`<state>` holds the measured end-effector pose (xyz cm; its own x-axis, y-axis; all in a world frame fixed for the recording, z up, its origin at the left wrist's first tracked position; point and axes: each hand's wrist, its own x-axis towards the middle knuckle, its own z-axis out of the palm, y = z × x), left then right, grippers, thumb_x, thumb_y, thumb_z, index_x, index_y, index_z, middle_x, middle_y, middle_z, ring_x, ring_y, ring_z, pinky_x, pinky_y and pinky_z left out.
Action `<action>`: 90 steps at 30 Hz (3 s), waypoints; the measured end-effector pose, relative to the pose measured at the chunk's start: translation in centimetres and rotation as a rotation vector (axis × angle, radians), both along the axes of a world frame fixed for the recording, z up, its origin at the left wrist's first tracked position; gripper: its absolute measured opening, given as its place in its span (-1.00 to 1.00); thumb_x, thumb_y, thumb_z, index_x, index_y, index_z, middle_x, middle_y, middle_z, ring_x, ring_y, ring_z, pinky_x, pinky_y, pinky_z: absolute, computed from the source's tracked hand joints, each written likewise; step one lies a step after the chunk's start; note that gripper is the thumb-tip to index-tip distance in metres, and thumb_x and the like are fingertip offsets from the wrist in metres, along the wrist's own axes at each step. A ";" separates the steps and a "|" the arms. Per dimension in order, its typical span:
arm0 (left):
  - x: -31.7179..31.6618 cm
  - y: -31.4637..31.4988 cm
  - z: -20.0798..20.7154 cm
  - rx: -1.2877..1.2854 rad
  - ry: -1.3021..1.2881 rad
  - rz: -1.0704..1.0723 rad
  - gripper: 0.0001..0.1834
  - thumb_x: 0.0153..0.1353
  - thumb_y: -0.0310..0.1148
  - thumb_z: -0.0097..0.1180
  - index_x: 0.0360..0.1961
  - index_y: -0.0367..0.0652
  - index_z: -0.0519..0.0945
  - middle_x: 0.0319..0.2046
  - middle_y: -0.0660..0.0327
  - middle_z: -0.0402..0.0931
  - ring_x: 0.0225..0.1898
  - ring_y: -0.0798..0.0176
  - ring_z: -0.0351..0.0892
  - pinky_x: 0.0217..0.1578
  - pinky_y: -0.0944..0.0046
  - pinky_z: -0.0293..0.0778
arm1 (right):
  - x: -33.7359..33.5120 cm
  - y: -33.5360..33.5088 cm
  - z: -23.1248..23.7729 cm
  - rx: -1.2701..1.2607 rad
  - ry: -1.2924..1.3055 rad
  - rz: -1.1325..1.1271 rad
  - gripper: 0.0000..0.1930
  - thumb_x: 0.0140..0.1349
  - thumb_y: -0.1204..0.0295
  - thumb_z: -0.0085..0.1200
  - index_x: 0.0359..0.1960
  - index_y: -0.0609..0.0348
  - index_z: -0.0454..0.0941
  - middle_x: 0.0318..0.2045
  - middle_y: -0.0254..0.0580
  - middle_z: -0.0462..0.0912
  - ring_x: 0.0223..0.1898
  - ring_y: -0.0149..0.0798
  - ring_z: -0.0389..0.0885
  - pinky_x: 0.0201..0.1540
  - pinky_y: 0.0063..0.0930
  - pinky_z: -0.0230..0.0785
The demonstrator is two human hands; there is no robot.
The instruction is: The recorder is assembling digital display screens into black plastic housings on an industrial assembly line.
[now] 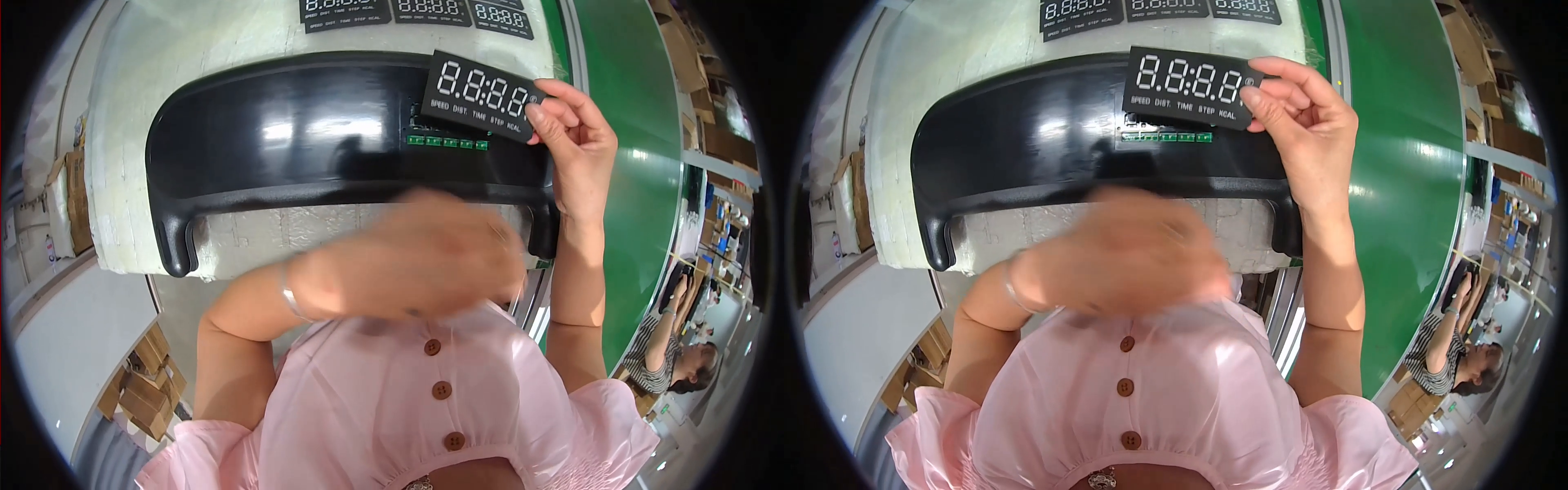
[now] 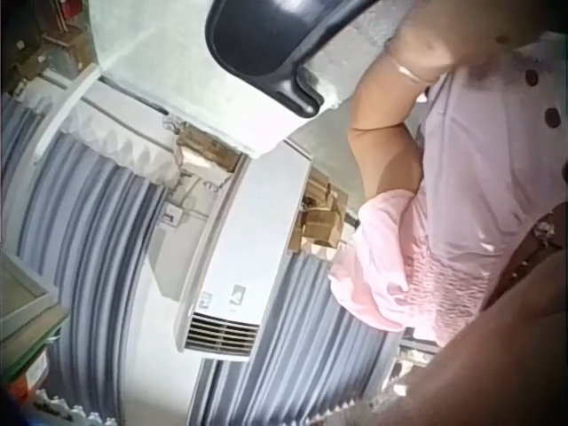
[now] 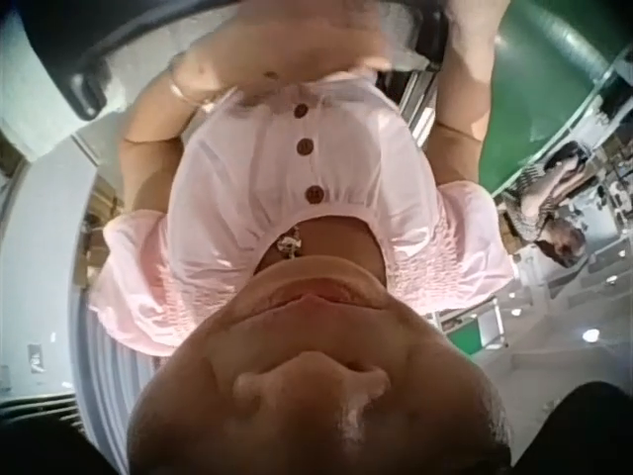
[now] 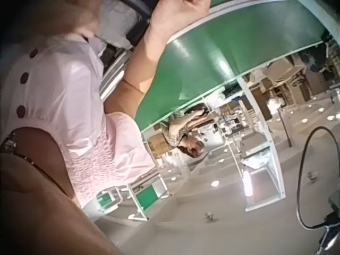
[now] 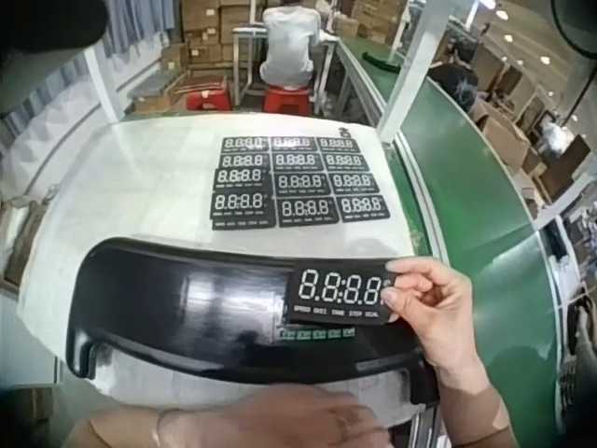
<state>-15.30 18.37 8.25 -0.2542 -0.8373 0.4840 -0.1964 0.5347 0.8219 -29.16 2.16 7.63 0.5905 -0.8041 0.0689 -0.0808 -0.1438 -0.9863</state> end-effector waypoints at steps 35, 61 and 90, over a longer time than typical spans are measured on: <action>6.1 1.1 -2.0 0.110 -0.742 0.777 0.10 -0.38 0.17 0.40 0.21 -0.21 0.36 0.27 0.13 0.25 0.32 0.02 0.17 0.31 -0.02 0.02 | -0.1 1.1 -1.1 -0.035 0.090 0.086 -0.73 0.07 0.66 0.23 -0.15 0.24 0.63 -0.38 -0.33 0.65 -0.41 -0.59 0.54 -0.41 -0.69 0.51; 6.4 1.2 -2.1 0.265 -0.751 0.721 0.11 -0.36 0.19 0.38 0.23 -0.22 0.32 0.31 0.13 0.17 0.36 0.03 0.06 0.34 -0.02 -0.07 | 0.0 1.3 -0.5 0.009 0.208 0.076 -0.71 0.09 0.63 0.22 -0.10 0.23 0.62 -0.39 -0.32 0.63 -0.41 -0.56 0.53 -0.39 -0.69 0.47; 6.5 1.3 -1.6 0.233 -0.720 0.711 -0.02 -0.35 0.23 0.34 0.13 -0.08 0.45 0.29 0.06 0.22 0.32 -0.07 0.15 0.29 -0.09 0.02 | 0.2 1.5 0.0 0.036 0.218 0.096 -0.70 0.10 0.63 0.21 -0.08 0.27 0.59 -0.44 -0.31 0.63 -0.45 -0.55 0.52 -0.41 -0.71 0.40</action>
